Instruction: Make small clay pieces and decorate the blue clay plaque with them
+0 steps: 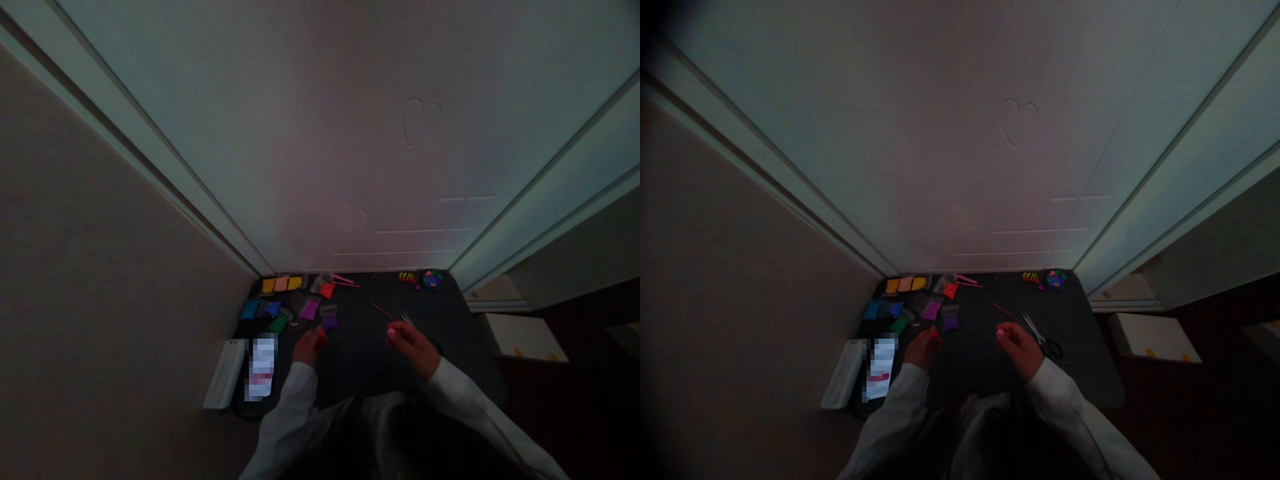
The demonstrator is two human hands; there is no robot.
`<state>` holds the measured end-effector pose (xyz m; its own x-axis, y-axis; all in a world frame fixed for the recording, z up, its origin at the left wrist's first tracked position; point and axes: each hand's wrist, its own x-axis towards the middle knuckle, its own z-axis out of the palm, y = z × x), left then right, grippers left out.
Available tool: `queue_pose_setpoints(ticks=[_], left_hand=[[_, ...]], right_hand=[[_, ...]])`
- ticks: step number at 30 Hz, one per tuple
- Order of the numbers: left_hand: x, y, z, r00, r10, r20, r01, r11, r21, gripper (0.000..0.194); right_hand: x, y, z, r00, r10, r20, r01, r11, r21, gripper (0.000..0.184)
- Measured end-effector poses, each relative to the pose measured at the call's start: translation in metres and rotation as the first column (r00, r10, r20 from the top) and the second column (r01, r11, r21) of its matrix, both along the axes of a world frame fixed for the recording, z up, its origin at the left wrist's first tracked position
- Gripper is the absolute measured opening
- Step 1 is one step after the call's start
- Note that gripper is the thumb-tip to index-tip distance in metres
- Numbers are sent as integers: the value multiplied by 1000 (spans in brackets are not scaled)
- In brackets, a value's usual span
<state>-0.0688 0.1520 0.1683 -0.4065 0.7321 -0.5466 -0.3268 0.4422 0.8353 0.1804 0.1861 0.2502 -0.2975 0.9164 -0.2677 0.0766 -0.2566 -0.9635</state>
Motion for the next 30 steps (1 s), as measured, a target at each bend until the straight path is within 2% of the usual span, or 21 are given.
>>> queue_pose_setpoints(ticks=[7, 12, 17, 22, 30], left_hand=[[5, -1, 13, 993, -86, -75, 92, 993, 77, 20], [12, 0, 18, 996, -72, -54, 77, 993, 94, 16], [13, -2, 13, 998, -57, 13, 56, 996, 68, 21], [7, -1, 5, 999, 8, 46, -10, 999, 34, 26], [3, -1, 2, 999, 41, -30, -39, 997, 61, 26]], right_hand=[[-2, -1, 1, 1000, -5, -4, 5, 1000, -4, 35], [-1, 0, 1, 1000, -10, -10, 10, 1000, -6, 38], [-1, 0, -4, 1000, -22, -15, 22, 1000, -17, 37], [-1, -1, -6, 999, -28, -21, 27, 999, -24, 35], [-1, -1, -3, 999, -34, -37, 33, 999, -32, 36]])
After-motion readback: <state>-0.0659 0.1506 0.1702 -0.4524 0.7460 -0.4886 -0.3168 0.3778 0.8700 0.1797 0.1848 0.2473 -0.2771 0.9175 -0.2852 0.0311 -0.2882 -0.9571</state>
